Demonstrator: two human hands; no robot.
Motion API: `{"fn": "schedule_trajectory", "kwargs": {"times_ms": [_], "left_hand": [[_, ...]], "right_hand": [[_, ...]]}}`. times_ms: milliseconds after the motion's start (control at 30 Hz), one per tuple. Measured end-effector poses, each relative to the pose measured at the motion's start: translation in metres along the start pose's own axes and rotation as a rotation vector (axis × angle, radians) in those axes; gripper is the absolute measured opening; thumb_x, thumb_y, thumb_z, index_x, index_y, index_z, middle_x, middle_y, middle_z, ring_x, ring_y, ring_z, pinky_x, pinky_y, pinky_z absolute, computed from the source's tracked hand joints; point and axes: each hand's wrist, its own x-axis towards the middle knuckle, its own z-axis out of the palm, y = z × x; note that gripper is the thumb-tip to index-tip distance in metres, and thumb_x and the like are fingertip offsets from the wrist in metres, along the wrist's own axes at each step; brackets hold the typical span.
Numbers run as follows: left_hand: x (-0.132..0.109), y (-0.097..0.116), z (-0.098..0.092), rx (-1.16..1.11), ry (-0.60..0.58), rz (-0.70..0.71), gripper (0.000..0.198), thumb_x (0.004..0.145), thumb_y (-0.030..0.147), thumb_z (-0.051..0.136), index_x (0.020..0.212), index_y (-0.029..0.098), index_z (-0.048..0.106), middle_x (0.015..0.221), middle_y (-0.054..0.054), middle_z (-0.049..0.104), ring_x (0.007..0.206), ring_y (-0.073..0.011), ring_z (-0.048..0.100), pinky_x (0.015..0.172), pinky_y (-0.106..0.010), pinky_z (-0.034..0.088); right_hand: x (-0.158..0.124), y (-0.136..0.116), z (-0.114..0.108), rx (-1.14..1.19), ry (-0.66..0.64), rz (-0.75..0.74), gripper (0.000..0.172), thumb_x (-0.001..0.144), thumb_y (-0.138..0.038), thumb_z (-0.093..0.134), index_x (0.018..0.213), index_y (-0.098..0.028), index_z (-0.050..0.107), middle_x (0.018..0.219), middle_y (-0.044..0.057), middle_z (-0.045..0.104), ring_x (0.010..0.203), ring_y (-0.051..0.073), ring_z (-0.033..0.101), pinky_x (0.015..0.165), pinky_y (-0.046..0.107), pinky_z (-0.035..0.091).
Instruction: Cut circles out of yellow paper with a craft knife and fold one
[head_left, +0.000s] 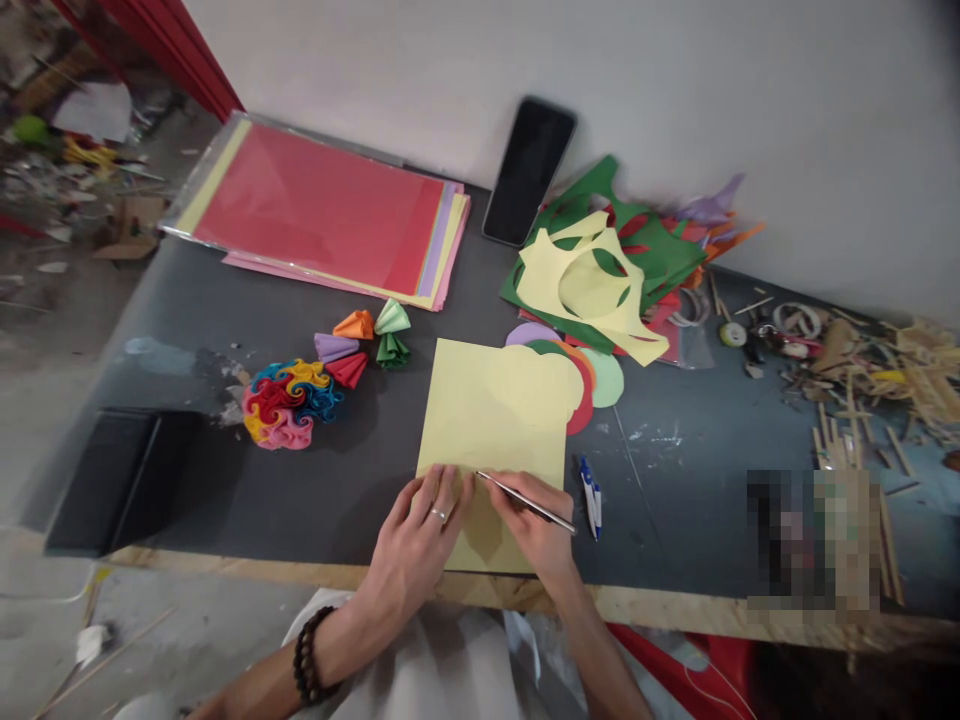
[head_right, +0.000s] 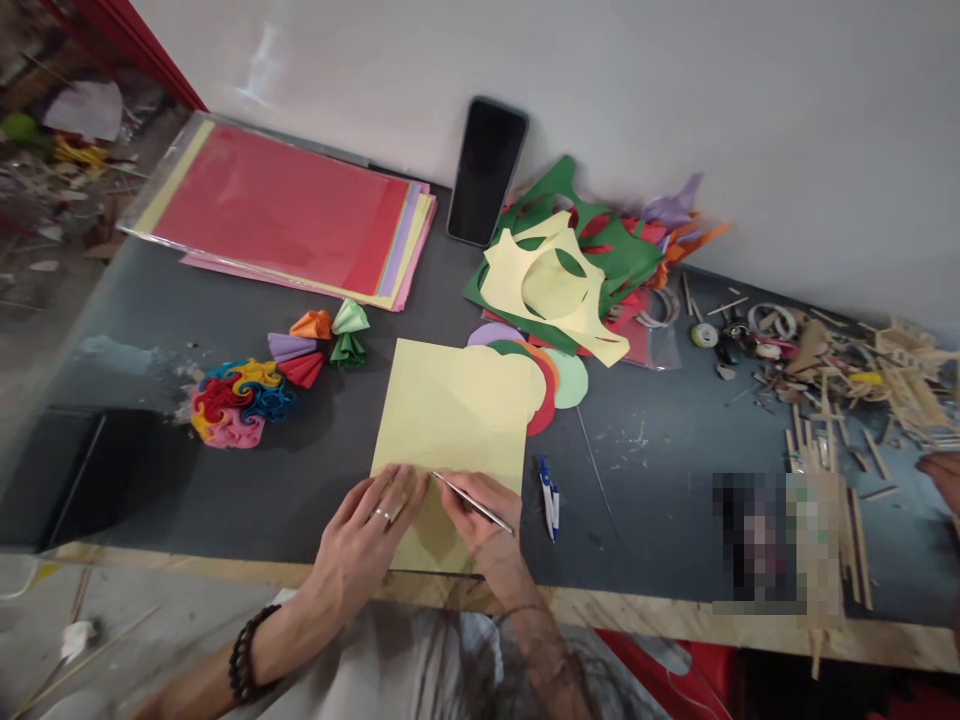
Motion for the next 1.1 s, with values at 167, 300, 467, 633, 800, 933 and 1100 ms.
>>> {"fn": "schedule_trajectory", "kwargs": {"times_ms": [167,300,467,633,800,933,1100], "left_hand": [[0.000,0.000,-0.001,0.012,0.002,-0.001,0.049,0.100,0.015,0.047,0.148,0.021,0.060,0.150,-0.005,0.067,0.140,-0.0219,0.058,0.111,-0.037,0.052],[0.003,0.000,-0.005,0.008,-0.002,0.007,0.051,0.098,0.014,0.048,0.147,0.021,0.062,0.149,-0.007,0.067,0.138,-0.0240,0.059,0.110,-0.038,0.054],[0.007,-0.002,-0.011,-0.038,-0.058,0.058,0.055,0.097,0.011,0.044,0.150,0.018,0.058,0.160,-0.006,0.059,0.145,-0.0224,0.055,0.112,-0.035,0.053],[0.004,0.002,-0.006,0.007,-0.077,0.059,0.055,0.097,0.012,0.044,0.150,0.017,0.057,0.158,-0.009,0.061,0.145,-0.0244,0.057,0.112,-0.039,0.054],[0.003,0.000,-0.003,-0.024,-0.061,0.063,0.056,0.097,0.012,0.044,0.151,0.014,0.056,0.157,-0.010,0.061,0.145,-0.0254,0.056,0.111,-0.039,0.054],[0.002,-0.005,-0.004,-0.043,-0.050,0.071,0.056,0.098,0.014,0.041,0.152,0.016,0.056,0.159,-0.007,0.060,0.146,-0.0233,0.054,0.111,-0.037,0.053],[0.000,-0.008,-0.001,-0.038,-0.074,0.071,0.057,0.099,0.017,0.045,0.155,0.023,0.053,0.162,-0.002,0.057,0.150,-0.0195,0.050,0.113,-0.034,0.051]], "right_hand": [[-0.005,0.005,0.000,0.044,-0.030,0.052,0.011,0.097,-0.027,0.068,0.105,-0.027,0.077,0.091,0.000,0.081,0.077,0.015,0.077,0.071,0.022,0.062],[-0.005,0.000,0.000,0.061,-0.012,0.048,0.010,0.097,-0.025,0.068,0.102,-0.026,0.076,0.085,-0.001,0.079,0.072,0.013,0.074,0.067,0.021,0.060],[-0.004,-0.008,-0.001,0.018,0.019,0.010,0.010,0.097,-0.022,0.066,0.093,-0.024,0.076,0.072,-0.002,0.073,0.060,0.011,0.068,0.060,0.022,0.055],[-0.008,-0.004,-0.003,-0.007,0.010,0.032,0.009,0.096,-0.023,0.068,0.095,-0.025,0.076,0.078,-0.001,0.077,0.065,0.013,0.071,0.063,0.024,0.058],[-0.014,-0.003,-0.004,0.036,0.007,0.083,0.008,0.096,-0.024,0.069,0.097,-0.026,0.077,0.081,0.001,0.078,0.066,0.015,0.072,0.061,0.024,0.059],[-0.016,-0.005,-0.002,0.053,0.042,0.109,0.008,0.095,-0.025,0.070,0.097,-0.026,0.077,0.085,0.001,0.081,0.070,0.016,0.075,0.064,0.024,0.061],[-0.014,-0.008,0.003,0.075,0.080,0.135,0.010,0.096,-0.029,0.069,0.099,-0.028,0.078,0.085,0.000,0.081,0.069,0.017,0.077,0.064,0.025,0.063]]}}
